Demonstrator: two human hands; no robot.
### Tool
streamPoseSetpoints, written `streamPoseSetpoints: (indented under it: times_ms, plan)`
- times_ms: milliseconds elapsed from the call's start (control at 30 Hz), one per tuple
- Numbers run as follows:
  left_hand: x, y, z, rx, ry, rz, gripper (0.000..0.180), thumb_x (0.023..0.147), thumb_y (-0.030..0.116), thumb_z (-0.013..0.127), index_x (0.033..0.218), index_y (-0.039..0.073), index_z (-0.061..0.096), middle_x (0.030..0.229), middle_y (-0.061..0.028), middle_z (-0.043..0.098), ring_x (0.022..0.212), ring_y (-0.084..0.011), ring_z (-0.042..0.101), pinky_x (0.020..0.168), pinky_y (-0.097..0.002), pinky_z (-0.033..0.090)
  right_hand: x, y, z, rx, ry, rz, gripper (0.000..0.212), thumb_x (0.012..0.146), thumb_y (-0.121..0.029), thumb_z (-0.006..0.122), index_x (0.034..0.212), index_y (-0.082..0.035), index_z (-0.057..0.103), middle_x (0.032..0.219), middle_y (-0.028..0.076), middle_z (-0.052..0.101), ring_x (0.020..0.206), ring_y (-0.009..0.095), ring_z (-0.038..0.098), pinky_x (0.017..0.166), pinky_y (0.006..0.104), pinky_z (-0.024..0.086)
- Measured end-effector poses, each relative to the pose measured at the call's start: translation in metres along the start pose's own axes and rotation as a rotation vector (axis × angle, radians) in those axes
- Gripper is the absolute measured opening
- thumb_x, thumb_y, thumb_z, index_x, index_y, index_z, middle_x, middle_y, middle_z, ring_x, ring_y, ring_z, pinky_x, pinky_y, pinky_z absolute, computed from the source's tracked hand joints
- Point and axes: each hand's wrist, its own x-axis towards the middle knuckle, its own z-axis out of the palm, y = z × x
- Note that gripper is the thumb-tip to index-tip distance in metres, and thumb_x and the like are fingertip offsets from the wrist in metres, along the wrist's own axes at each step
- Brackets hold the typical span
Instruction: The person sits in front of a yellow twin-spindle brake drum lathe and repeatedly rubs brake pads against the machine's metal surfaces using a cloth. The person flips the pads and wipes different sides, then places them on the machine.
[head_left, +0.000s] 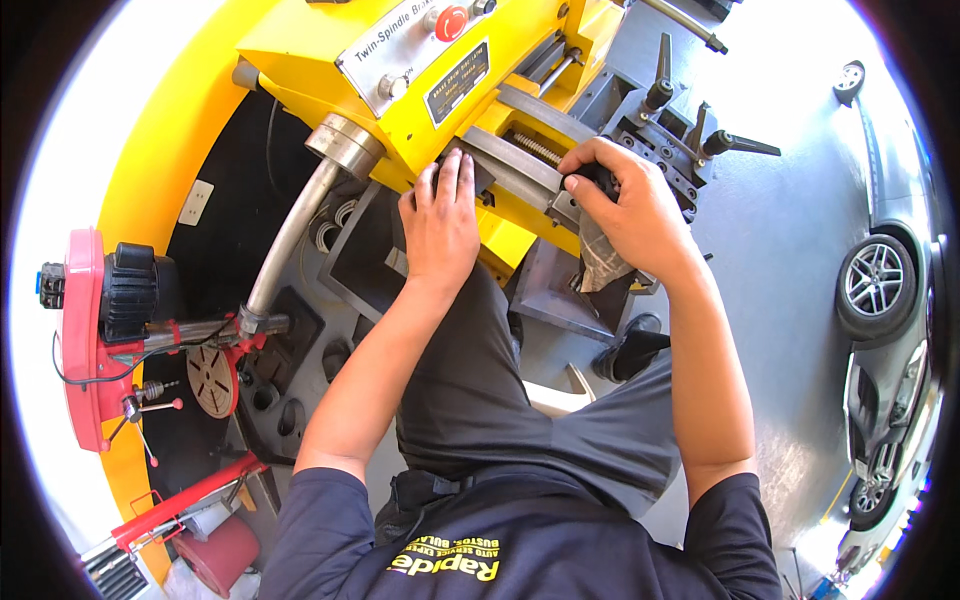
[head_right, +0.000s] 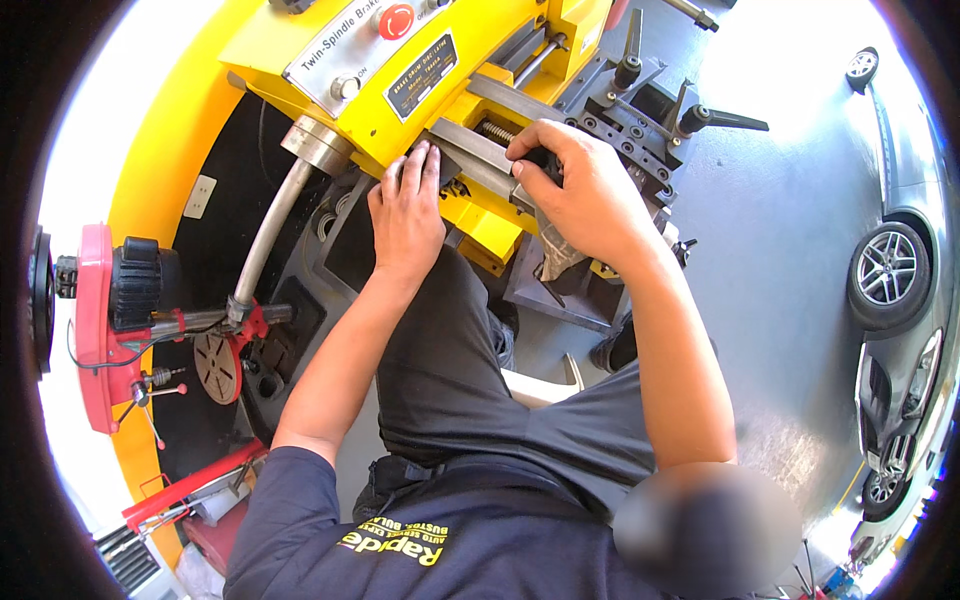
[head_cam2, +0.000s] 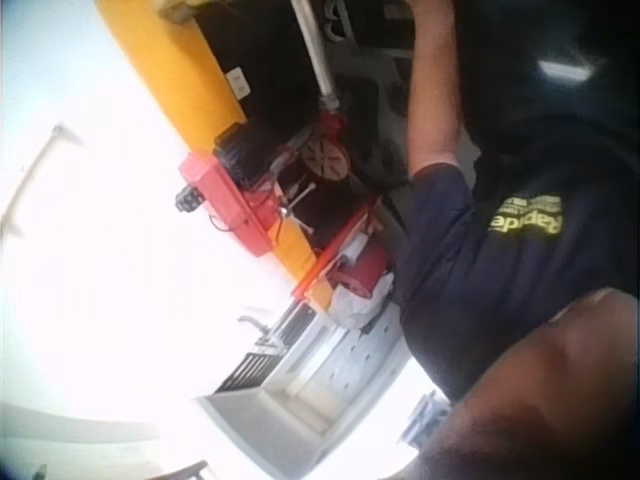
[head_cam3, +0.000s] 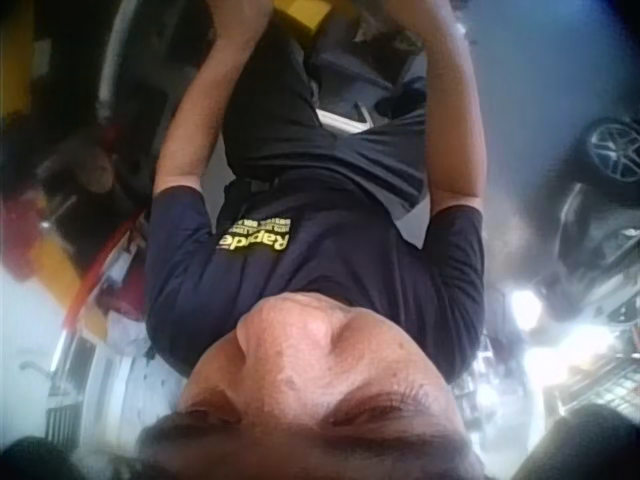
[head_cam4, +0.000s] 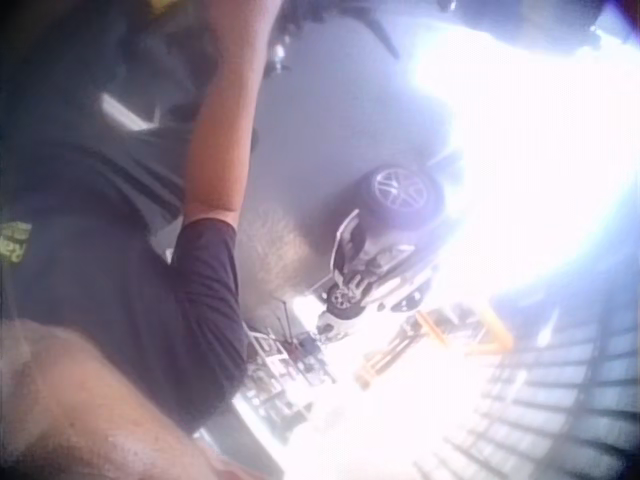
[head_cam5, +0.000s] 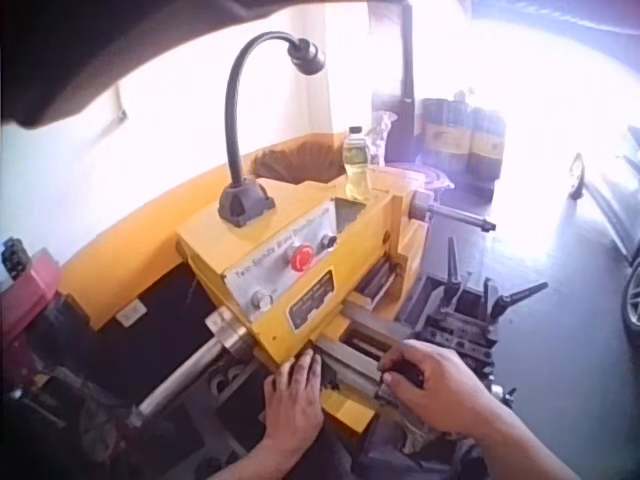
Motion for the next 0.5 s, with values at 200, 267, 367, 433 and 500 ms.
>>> streamPoseSetpoints:
  times_ms: [200,267,367,433,500]
  plan:
    - [0.008,0.009,0.001,0.068,-0.039,-0.044,0.055,0.103,0.018,0.06,0.156,0.006,0.061,0.163,-0.0056,0.057,0.14,-0.0306,0.056,0.11,-0.051,0.047,-0.002,0.014,0.012,-0.043,0.012,-0.067,0.019,0.098,-0.013,0.072,0.112,-0.001,0.07,0.111,0.018,0.076,0.109,0.039,0.073,0.098,0.0456,0.057]
    - [-0.006,0.012,0.002,0.045,0.001,-0.051,0.054,0.103,0.018,0.059,0.156,0.006,0.062,0.162,-0.0066,0.059,0.139,-0.031,0.056,0.108,-0.0518,0.048,-0.003,0.021,0.017,-0.068,0.02,-0.127,0.018,0.097,-0.016,0.072,0.111,-0.004,0.07,0.112,0.017,0.075,0.11,0.04,0.072,0.097,0.0473,0.057]
    - [0.014,0.003,-0.002,0.065,-0.051,-0.038,0.054,0.102,0.018,0.06,0.155,0.007,0.063,0.163,-0.0054,0.058,0.132,-0.0307,0.059,0.102,-0.0511,0.051,-0.006,0.021,0.022,-0.099,0.009,-0.103,0.019,0.097,-0.014,0.072,0.113,-0.003,0.071,0.112,0.017,0.074,0.109,0.038,0.072,0.099,0.045,0.057]
    - [0.022,0.007,0.001,0.117,-0.06,-0.029,0.055,0.101,0.018,0.061,0.155,0.007,0.063,0.165,-0.0044,0.056,0.13,-0.0312,0.06,0.098,-0.0494,0.053,-0.004,0.023,0.021,-0.124,0.065,-0.109,0.018,0.098,-0.017,0.071,0.112,-0.006,0.07,0.112,0.017,0.073,0.108,0.04,0.072,0.095,0.0482,0.058]
    - [0.004,0.009,-0.006,0.085,-0.064,-0.036,0.053,0.103,0.018,0.059,0.154,0.006,0.064,0.164,-0.0055,0.058,0.13,-0.032,0.061,0.097,-0.0498,0.054,-0.007,0.026,0.029,-0.118,0.077,-0.103,0.017,0.098,-0.017,0.07,0.112,-0.006,0.07,0.111,0.017,0.073,0.108,0.04,0.072,0.094,0.0482,0.059]
